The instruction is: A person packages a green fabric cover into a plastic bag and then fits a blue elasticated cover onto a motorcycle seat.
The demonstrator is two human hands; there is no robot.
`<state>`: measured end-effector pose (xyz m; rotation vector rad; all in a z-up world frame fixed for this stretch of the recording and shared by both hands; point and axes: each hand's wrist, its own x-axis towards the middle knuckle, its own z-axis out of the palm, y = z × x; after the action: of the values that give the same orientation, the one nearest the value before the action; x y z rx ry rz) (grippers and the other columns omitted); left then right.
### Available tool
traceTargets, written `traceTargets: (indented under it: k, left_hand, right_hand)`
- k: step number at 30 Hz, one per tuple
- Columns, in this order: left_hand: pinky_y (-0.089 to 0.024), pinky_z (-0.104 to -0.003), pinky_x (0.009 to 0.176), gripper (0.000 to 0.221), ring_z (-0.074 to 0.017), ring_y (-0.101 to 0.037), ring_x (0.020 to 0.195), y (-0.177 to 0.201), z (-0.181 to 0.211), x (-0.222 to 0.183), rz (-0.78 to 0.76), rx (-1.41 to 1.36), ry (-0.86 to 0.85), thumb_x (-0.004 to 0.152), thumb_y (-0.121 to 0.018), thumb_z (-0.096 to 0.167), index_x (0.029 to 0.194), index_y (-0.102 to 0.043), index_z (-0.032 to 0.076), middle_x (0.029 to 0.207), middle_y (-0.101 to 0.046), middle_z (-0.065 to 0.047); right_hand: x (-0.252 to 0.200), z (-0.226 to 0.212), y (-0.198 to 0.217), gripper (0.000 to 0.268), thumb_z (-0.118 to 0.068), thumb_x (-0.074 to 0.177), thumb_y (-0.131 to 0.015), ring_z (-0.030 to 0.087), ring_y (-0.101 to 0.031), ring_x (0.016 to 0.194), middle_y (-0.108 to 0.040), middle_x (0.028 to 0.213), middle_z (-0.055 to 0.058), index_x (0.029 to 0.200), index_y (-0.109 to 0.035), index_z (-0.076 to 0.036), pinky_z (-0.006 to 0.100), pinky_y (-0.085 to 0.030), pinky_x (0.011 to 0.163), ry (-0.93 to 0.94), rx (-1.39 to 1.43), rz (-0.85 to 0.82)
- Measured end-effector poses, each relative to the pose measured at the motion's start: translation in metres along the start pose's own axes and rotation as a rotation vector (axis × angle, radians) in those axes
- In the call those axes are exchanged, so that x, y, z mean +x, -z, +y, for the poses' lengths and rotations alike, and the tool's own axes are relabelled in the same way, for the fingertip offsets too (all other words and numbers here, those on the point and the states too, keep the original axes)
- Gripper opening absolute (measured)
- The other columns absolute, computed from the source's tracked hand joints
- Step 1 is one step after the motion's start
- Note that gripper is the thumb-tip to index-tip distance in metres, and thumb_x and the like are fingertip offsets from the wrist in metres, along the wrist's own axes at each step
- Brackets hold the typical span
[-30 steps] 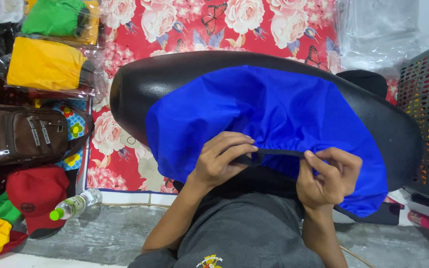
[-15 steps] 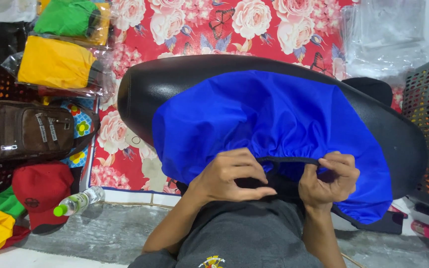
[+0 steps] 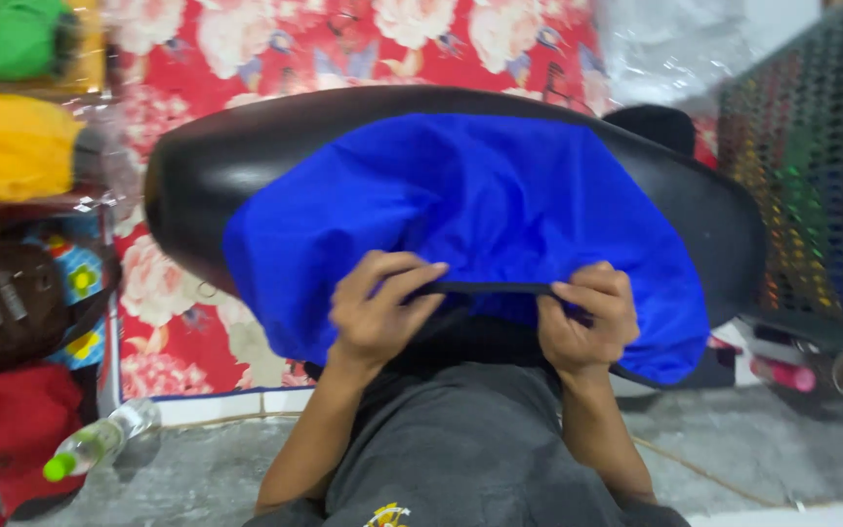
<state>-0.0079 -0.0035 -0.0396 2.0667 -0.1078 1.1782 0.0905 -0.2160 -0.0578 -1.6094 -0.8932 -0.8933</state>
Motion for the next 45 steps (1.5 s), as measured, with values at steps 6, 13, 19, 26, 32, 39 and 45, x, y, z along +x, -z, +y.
traceTargets:
  k: [6,13,19,26,32,39,45]
  left_hand:
    - [-0.06,-0.026,0.054,0.015,-0.0137,-0.065,0.059,0.005,-0.008,0.001,0.189,0.089,-0.173,0.074,-0.093,-0.001,0.082,-0.082,0.005,0.079,-0.07,-0.009]
    - [-0.062,-0.03,0.055,0.01,-0.016,-0.064,0.059,0.014,-0.006,-0.001,0.15,0.049,-0.212,0.078,-0.085,-0.009,0.082,-0.081,-0.001,0.079,-0.065,-0.014]
    - [-0.062,-0.033,0.055,0.014,-0.0188,-0.066,0.059,0.018,-0.009,0.0,0.142,-0.037,-0.226,0.074,-0.088,-0.012,0.081,-0.082,-0.002,0.081,-0.064,-0.015]
    - [-0.06,-0.031,0.051,0.014,-0.0177,-0.064,0.056,0.018,-0.009,0.004,0.145,-0.017,-0.196,0.074,-0.089,-0.011,0.077,-0.081,0.0,0.078,-0.063,-0.013]
    - [-0.06,-0.033,0.056,0.016,-0.0219,-0.068,0.064,0.016,0.006,0.022,-0.021,-0.067,0.026,0.076,-0.084,-0.008,0.084,-0.08,0.005,0.081,-0.069,-0.009]
    - [-0.05,-0.059,0.103,0.057,-0.0472,-0.06,0.119,0.005,0.038,0.038,-0.22,0.03,0.132,0.075,-0.092,0.026,0.116,-0.059,0.004,0.117,-0.058,-0.016]
    - [-0.053,-0.035,0.07,0.019,-0.0213,-0.054,0.072,-0.009,0.029,0.02,-0.066,0.316,-0.137,0.071,-0.085,0.008,0.081,-0.073,0.02,0.086,-0.062,-0.001]
  right_hand:
    - [0.024,-0.007,0.005,0.018,0.016,0.082,-0.08,0.028,-0.053,0.057,-0.061,0.071,0.015,0.073,-0.074,0.002,0.038,-0.045,0.048,0.1,-0.071,-0.105]
    - [0.015,0.004,0.01,0.02,0.016,0.086,-0.077,0.026,-0.052,0.056,-0.058,0.069,0.014,0.072,-0.074,0.002,0.037,-0.044,0.051,0.163,-0.006,-0.047]
    - [0.013,0.01,0.017,0.02,0.017,0.084,-0.079,0.028,-0.053,0.056,-0.058,0.067,0.016,0.071,-0.074,0.004,0.039,-0.043,0.051,0.174,0.005,-0.028]
    - [0.012,0.009,0.019,0.02,0.02,0.084,-0.079,0.028,-0.051,0.055,-0.057,0.067,0.016,0.071,-0.075,0.004,0.039,-0.042,0.051,0.156,0.017,-0.027]
    - [0.015,-0.007,0.005,0.021,0.02,0.083,-0.078,0.026,-0.049,0.052,-0.057,0.067,0.015,0.071,-0.074,0.003,0.039,-0.042,0.049,0.081,0.016,-0.042]
    - [0.023,-0.014,-0.006,0.023,0.023,0.077,-0.075,0.023,-0.05,0.049,-0.056,0.064,0.012,0.069,-0.07,0.003,0.035,-0.043,0.044,0.022,-0.031,-0.045]
    - [0.026,-0.018,-0.003,0.023,0.018,0.08,-0.076,0.021,-0.049,0.049,-0.055,0.064,0.009,0.07,-0.067,0.0,0.033,-0.044,0.044,0.001,-0.069,-0.048]
